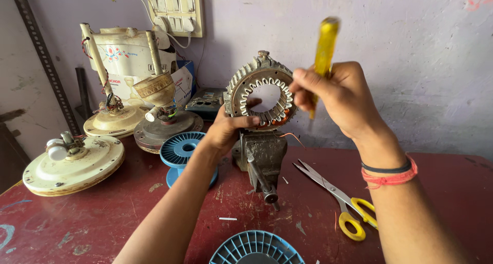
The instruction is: The person uses a yellow-handled screwdriver to adjust and press copper windings inside a motor stator held in a bench vise. The person repeatedly pries and tucks the wires into the stator slots while holding the stator steady with the other hand.
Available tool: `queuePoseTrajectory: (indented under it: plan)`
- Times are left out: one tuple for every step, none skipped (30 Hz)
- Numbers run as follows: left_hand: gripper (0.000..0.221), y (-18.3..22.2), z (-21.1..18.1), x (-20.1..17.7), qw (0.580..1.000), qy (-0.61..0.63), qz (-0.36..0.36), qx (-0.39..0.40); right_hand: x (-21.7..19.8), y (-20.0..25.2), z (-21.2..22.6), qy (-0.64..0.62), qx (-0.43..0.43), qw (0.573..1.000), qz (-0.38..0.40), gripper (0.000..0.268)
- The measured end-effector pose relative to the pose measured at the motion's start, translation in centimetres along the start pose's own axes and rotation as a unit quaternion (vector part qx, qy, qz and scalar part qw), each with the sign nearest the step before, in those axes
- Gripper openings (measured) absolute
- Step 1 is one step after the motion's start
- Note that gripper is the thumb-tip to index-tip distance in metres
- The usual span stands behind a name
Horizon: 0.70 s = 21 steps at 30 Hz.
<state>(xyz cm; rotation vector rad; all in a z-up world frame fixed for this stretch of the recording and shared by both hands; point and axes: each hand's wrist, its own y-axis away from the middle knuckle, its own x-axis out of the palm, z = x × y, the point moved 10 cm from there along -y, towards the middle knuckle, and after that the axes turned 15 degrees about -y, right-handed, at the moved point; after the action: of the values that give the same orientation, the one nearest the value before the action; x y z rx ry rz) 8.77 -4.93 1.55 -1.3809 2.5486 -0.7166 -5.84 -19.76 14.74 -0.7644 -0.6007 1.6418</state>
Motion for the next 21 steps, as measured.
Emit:
queuePoseTrajectory:
  plan:
    - [0.089, 0.0, 0.4, 0.0, 1.0, -0.013, -0.005, 0.004, 0.2, -0.1, 0.4, -0.02, -0.033, 0.999, 0.007, 0.034]
    - [0.088, -0.1, 0.7, 0.1, 1.0, -0.026, -0.01, 0.007, 0.1, 0.0, 0.1, -0.019, -0.023, 1.0, -0.002, 0.036]
    - [0.086, 0.0, 0.9, 0.0, 0.999, -0.04, -0.016, 0.011, 0.0, -0.1, -0.2, -0.019, -0.014, 1.0, -0.011, 0.038]
    - [0.085, 0.1, 1.2, 0.0, 0.999, -0.036, -0.021, 0.016, 0.1, -0.1, -0.5, -0.019, -0.004, 1.0, -0.019, 0.041]
    - [0.084, 0.3, 1.3, 0.0, 0.999, -0.034, -0.026, 0.022, 0.1, -0.1, -0.9, 0.003, 0.014, 0.999, -0.029, 0.042]
    - [0.082, 0.4, 1.4, 0.0, 0.999, -0.032, -0.031, 0.027, 0.1, 0.0, -1.4, 0.025, 0.032, 0.998, -0.039, 0.044]
    - [0.079, 0.5, 1.4, 0.2, 0.998, -0.047, -0.028, 0.031, 0.1, 0.0, -1.7, 0.047, 0.049, 0.996, -0.048, 0.045]
    - [0.075, 0.6, 1.3, 0.4, 0.997, -0.061, -0.025, 0.035, 0.3, 0.0, -1.7, 0.045, 0.044, 0.997, -0.049, 0.045]
    - [0.072, 0.6, 1.2, 0.6, 0.996, -0.076, -0.022, 0.039, 0.4, 0.0, -1.7, 0.042, 0.039, 0.997, -0.05, 0.044]
    - [0.075, 0.6, 1.1, 0.6, 0.997, -0.056, -0.024, 0.037, 0.5, 0.0, -1.8, 0.04, 0.034, 0.997, -0.05, 0.043]
    - [0.079, 0.7, 1.1, 0.8, 0.998, -0.035, -0.026, 0.034, 0.1, 0.0, -1.3, 0.051, 0.007, 0.996, -0.067, 0.044]
    - [0.083, 0.8, 1.0, 0.9, 0.999, -0.014, -0.028, 0.032, -0.2, -0.1, -0.8, 0.061, -0.021, 0.994, -0.083, 0.045]
    - [0.082, 0.9, 1.1, 0.9, 0.999, -0.007, -0.032, 0.02, -0.6, 0.0, -0.3, 0.072, -0.047, 0.991, -0.099, 0.046]
    - [0.081, 1.0, 1.2, 0.9, 0.999, 0.001, -0.035, 0.008, -1.3, 0.3, 0.2, 0.076, -0.071, 0.986, -0.129, 0.047]
    - [0.08, 1.1, 1.3, 0.9, 0.999, 0.008, -0.039, -0.003, -1.9, 0.5, 0.8, 0.08, -0.095, 0.979, -0.159, 0.048]
    - [0.079, 1.1, 1.1, 0.9, 0.999, 0.002, -0.036, -0.001, -2.5, 0.9, 1.3, 0.084, -0.118, 0.971, -0.188, 0.049]
    - [0.078, 1.2, 1.1, 0.9, 0.999, -0.003, -0.033, 0.001, -2.4, 0.9, 1.3, 0.069, -0.124, 0.973, -0.18, 0.048]
    - [0.078, 1.2, 1.2, 0.9, 1.0, -0.008, -0.03, 0.003, -2.4, 0.8, 1.4, 0.053, -0.13, 0.975, -0.171, 0.047]
    - [0.074, 1.1, 1.1, 0.7, 0.999, -0.04, -0.032, 0.01, -2.4, 0.9, 1.5, 0.038, -0.135, 0.977, -0.163, 0.046]
    - [0.071, 0.8, 1.1, 0.5, 0.997, -0.072, -0.035, 0.017, -2.1, 0.7, 1.2, 0.032, -0.125, 0.981, -0.146, 0.045]
    - [0.068, 0.7, 1.1, 0.3, 0.994, -0.104, -0.038, 0.023, -1.7, 0.6, 0.8, 0.024, -0.115, 0.985, -0.128, 0.044]
